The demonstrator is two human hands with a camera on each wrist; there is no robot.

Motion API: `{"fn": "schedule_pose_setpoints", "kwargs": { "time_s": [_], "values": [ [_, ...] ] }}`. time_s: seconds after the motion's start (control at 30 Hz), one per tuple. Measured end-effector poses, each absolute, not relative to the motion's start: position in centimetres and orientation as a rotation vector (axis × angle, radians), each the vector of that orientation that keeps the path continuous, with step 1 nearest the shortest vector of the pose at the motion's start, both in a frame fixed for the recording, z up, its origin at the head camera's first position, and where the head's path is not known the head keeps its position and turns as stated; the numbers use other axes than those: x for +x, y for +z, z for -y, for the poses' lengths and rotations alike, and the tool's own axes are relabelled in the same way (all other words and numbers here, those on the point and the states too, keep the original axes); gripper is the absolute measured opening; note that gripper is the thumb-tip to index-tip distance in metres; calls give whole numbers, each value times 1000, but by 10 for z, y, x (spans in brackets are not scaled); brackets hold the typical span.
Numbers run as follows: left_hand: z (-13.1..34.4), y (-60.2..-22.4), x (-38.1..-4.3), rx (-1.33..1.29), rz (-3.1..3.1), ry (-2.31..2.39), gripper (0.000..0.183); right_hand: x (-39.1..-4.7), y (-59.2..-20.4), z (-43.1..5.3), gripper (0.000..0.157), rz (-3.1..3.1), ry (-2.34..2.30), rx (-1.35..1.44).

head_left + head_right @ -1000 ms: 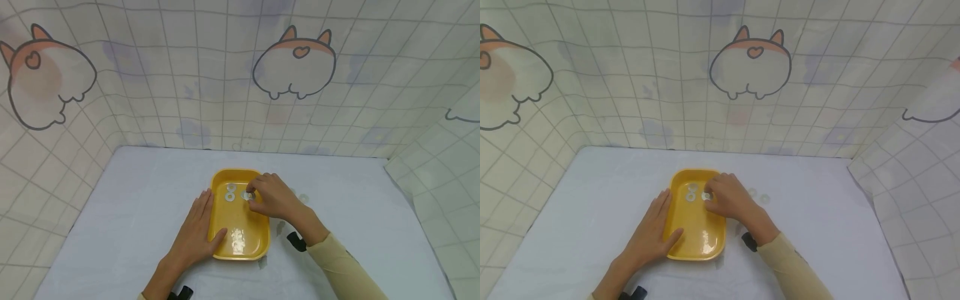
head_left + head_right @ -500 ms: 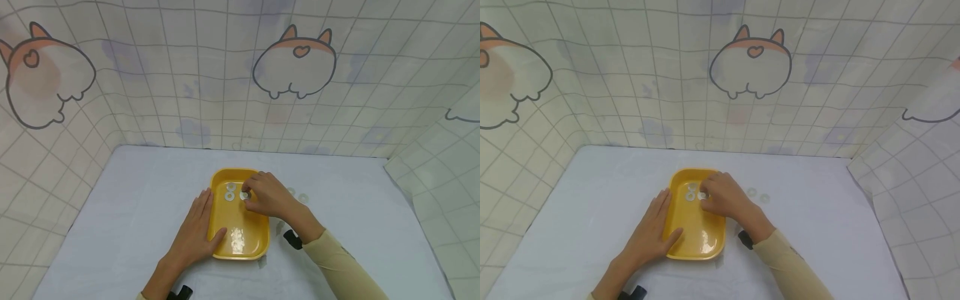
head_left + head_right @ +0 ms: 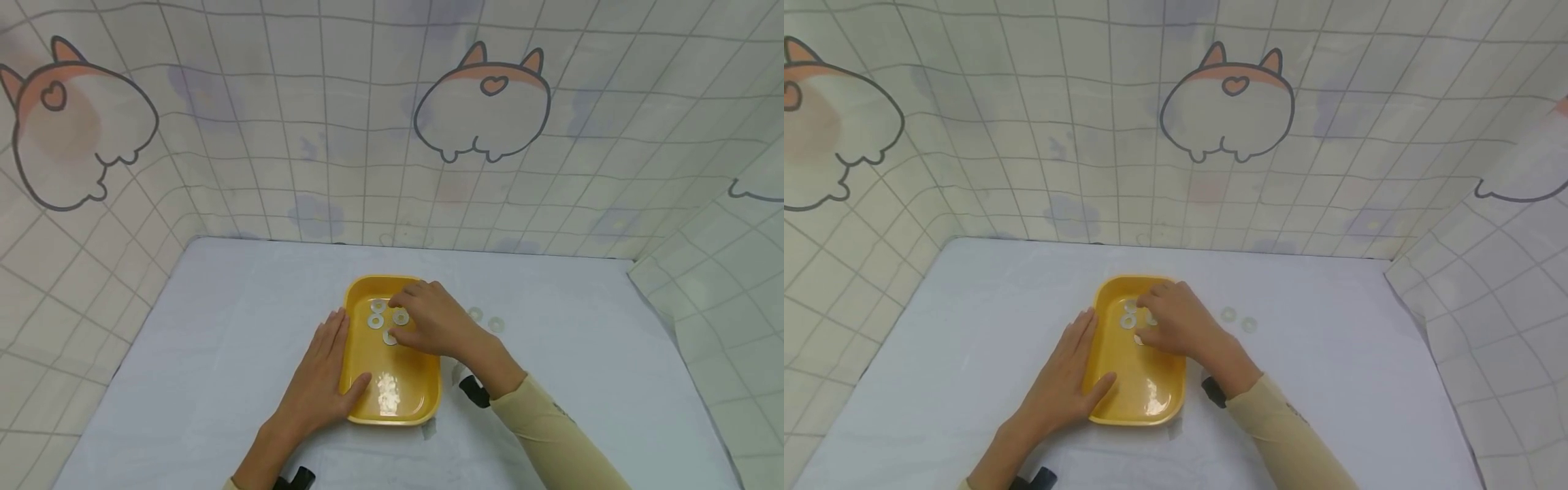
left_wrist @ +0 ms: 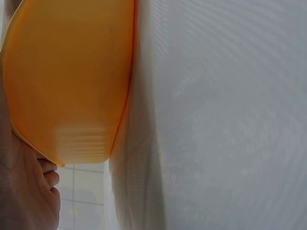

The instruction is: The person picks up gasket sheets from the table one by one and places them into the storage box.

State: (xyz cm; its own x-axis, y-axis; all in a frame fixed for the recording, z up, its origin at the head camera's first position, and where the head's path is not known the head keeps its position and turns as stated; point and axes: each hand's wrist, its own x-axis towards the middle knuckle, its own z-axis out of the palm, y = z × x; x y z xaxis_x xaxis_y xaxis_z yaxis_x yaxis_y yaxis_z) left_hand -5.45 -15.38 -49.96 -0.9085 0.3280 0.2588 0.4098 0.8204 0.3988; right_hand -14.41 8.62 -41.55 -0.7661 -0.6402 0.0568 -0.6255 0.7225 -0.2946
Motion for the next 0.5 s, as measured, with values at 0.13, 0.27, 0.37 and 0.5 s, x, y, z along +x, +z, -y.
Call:
{"fn": "schedule_pose_setpoints", "kwargs": {
  "time_s": [0.13,0.27,0.37,0.5],
  "values": [
    [153,-499,-55,-578,2822,-685,97,-144,-412,-91,39,-2900,-456,-1030],
    [153,-499,-54,-578,2823,-686,97,-142,-412,-100,35,-2917,-474,-970],
    [153,-501,-54,-574,2824,-688,97,-140,-412,-107,36,-2921,-493,-924],
    [153,-502,-54,-572,2821,-688,98,-138,-412,-119,37,-2935,-503,-881]
  ]
}}
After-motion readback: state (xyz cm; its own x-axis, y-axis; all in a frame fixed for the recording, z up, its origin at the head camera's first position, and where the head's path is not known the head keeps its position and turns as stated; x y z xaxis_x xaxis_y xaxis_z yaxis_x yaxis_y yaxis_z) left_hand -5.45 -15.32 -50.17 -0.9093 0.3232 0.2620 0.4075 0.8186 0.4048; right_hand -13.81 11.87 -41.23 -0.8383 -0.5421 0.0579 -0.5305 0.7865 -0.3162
